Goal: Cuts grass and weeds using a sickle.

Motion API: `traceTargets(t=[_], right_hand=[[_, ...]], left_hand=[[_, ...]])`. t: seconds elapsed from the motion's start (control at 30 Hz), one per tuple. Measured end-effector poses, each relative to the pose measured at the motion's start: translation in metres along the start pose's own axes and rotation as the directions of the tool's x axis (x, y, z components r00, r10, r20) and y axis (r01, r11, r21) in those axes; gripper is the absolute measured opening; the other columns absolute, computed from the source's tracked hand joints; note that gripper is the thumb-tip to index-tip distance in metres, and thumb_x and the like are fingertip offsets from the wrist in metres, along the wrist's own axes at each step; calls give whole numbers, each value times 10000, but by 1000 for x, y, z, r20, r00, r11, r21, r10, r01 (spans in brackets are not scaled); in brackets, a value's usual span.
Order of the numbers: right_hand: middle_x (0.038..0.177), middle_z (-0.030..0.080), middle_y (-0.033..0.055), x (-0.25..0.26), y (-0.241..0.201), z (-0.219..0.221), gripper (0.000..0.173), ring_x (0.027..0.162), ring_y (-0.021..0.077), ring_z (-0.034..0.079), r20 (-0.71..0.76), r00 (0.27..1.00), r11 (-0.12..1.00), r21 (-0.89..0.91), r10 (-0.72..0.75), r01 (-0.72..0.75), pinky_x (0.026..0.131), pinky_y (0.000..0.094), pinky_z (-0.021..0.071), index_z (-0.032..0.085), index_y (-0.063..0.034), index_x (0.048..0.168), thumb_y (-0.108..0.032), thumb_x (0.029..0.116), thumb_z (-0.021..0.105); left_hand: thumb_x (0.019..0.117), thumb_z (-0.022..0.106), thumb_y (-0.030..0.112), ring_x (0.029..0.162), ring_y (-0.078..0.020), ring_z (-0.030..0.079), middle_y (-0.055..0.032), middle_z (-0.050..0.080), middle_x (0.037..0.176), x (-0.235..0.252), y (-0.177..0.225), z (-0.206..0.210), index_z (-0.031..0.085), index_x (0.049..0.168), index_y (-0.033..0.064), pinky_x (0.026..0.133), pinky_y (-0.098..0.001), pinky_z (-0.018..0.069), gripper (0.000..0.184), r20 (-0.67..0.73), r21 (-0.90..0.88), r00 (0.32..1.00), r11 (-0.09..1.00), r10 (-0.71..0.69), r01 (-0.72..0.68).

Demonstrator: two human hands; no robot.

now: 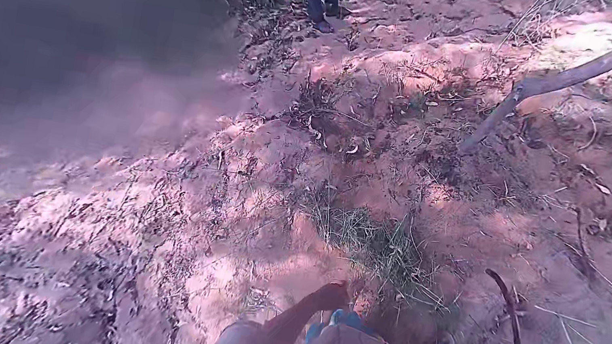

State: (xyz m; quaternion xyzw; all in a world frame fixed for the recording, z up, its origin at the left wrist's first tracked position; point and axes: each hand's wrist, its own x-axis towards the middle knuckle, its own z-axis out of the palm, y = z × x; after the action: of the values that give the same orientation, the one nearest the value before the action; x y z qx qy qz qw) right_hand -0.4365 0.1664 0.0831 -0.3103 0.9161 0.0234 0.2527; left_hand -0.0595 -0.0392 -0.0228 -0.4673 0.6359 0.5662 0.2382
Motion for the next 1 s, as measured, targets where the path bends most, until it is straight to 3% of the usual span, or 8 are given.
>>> traceTargets(t=[0.2,0.4,0.53,0.77,0.83,0.9,0.97,1.0], right_hand=[[1156,689,280,69,22,101,440,1108,473,659,547,827,986,-162,128,-45,890,658,495,577,-42,1364,-262,990,654],[1089,695,304,102,25,169,446,1054,492,674,533,833,989,-102,146,-107,868,662,497,544,-11,1392,-246,1019,615],[1041,679,311,167,12,231,453,933,463,682,416,905,961,202,88,-187,843,643,511,541,43,1378,-208,1015,643],[1261,607,352,341,-83,317,581,1160,502,624,443,885,929,249,140,-272,945,661,480,396,32,1487,-253,1028,611],[1305,603,326,314,-97,369,609,1222,465,612,548,818,927,190,173,-323,989,613,486,380,44,1492,-250,1021,628],[1328,611,275,244,-92,418,602,1227,402,621,662,733,935,135,160,-327,1013,539,491,350,31,1519,-221,1029,592],[1324,619,269,168,-72,445,603,1214,400,636,725,677,956,93,127,-278,1010,531,503,341,47,1523,-235,1040,568],[1324,617,273,139,-61,448,607,1214,404,634,760,638,962,69,120,-263,1016,533,501,352,50,1519,-228,1030,581]], left_hand=[[1083,525,177,1330,-398,564,-287,585,1399,48,-43,29,541,1415,-54,1158,-527,399,405,155,-4,970,982,-186,189],[1084,513,163,1324,-383,572,-275,588,1401,120,-77,50,565,1390,-59,1157,-510,405,382,205,3,954,975,-218,222],[1073,519,151,1301,-350,597,-258,597,1399,168,-79,56,573,1381,-59,1145,-478,432,376,116,-73,976,978,-186,195],[1057,521,140,1370,-375,527,-275,544,1450,115,-86,133,557,1404,-56,1170,-463,410,401,-74,-155,968,961,-242,228],[1101,408,64,1516,-343,336,-253,358,1617,147,-28,112,396,1525,-70,1250,-403,263,444,-64,-293,806,783,-589,549],[1080,349,-46,1565,-393,210,-300,287,1640,219,17,107,364,1514,-137,1277,-409,116,444,-320,-572,562,629,-763,527],[1073,347,-62,1524,-448,267,-379,347,1569,244,27,120,412,1447,-202,1268,-398,148,405,-507,-627,454,675,-733,390],[1071,369,-60,1505,-417,322,-352,386,1560,233,32,117,423,1451,-186,1252,-384,200,403,-419,-571,500,648,-758,503]])
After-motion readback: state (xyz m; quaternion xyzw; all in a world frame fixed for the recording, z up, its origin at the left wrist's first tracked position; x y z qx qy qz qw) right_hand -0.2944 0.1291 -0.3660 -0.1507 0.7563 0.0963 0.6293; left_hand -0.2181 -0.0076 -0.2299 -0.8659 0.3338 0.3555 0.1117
